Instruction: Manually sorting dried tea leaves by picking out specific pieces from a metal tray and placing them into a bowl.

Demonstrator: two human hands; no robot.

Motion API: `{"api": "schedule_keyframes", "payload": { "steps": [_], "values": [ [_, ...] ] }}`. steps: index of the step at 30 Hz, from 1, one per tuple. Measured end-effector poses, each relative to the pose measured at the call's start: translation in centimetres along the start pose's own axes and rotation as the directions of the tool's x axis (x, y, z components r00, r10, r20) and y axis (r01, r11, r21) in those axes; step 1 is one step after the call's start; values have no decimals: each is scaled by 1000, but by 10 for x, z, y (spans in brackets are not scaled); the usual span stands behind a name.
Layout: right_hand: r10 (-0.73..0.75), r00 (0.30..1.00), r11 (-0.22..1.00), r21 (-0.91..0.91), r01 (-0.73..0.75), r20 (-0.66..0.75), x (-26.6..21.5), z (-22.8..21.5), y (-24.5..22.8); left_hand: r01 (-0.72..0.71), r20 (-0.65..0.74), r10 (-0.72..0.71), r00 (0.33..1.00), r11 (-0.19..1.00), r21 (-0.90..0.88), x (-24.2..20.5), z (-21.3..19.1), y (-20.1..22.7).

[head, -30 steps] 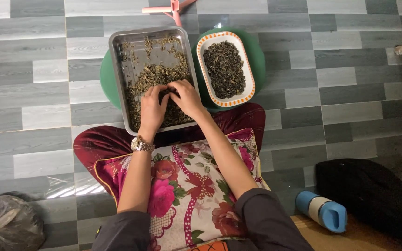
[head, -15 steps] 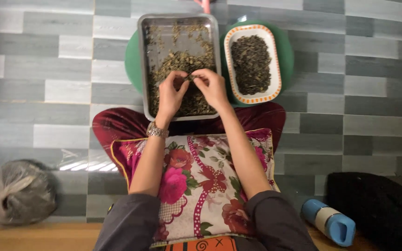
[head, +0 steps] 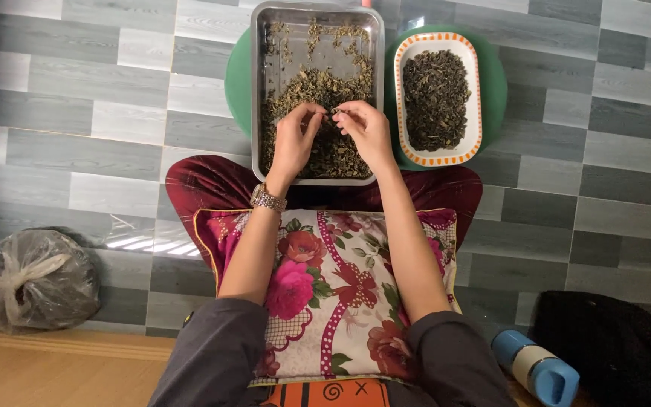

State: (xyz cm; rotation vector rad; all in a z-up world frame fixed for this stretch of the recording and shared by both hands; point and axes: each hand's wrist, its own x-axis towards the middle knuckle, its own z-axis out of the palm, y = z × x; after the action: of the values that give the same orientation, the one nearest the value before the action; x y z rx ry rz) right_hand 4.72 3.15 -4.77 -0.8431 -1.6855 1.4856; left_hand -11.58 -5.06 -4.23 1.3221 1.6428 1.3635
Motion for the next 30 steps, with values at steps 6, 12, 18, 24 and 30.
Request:
{"api": "schedule_keyframes", "payload": {
  "steps": [6, 12, 18, 24, 30],
  "values": [
    [21, 1000, 1000, -4, -21, -2, -1, 0, 5, 10, -10, -11, 1000, 1000, -26, -2, -1, -1],
    [-86, 996, 963, -261, 73, -39, 6, -8, 17, 16, -41, -17, 999, 1000, -23, -3, -5, 7],
    [-150, 987, 859, -502, 101, -59, 10, -9, 20, -5, -61, 8, 998, 999, 51, -2, -15, 3],
    [-196, 978, 770, -607, 196, 66, 13, -10, 42, -46, -70, 53, 996, 994, 99, -2, -17, -5],
    [-175, 957, 642, -711, 289, 231, 3, 0, 11, -125, -32, 138, 990, 955, 268, 2, -10, -16]
  ]
}}
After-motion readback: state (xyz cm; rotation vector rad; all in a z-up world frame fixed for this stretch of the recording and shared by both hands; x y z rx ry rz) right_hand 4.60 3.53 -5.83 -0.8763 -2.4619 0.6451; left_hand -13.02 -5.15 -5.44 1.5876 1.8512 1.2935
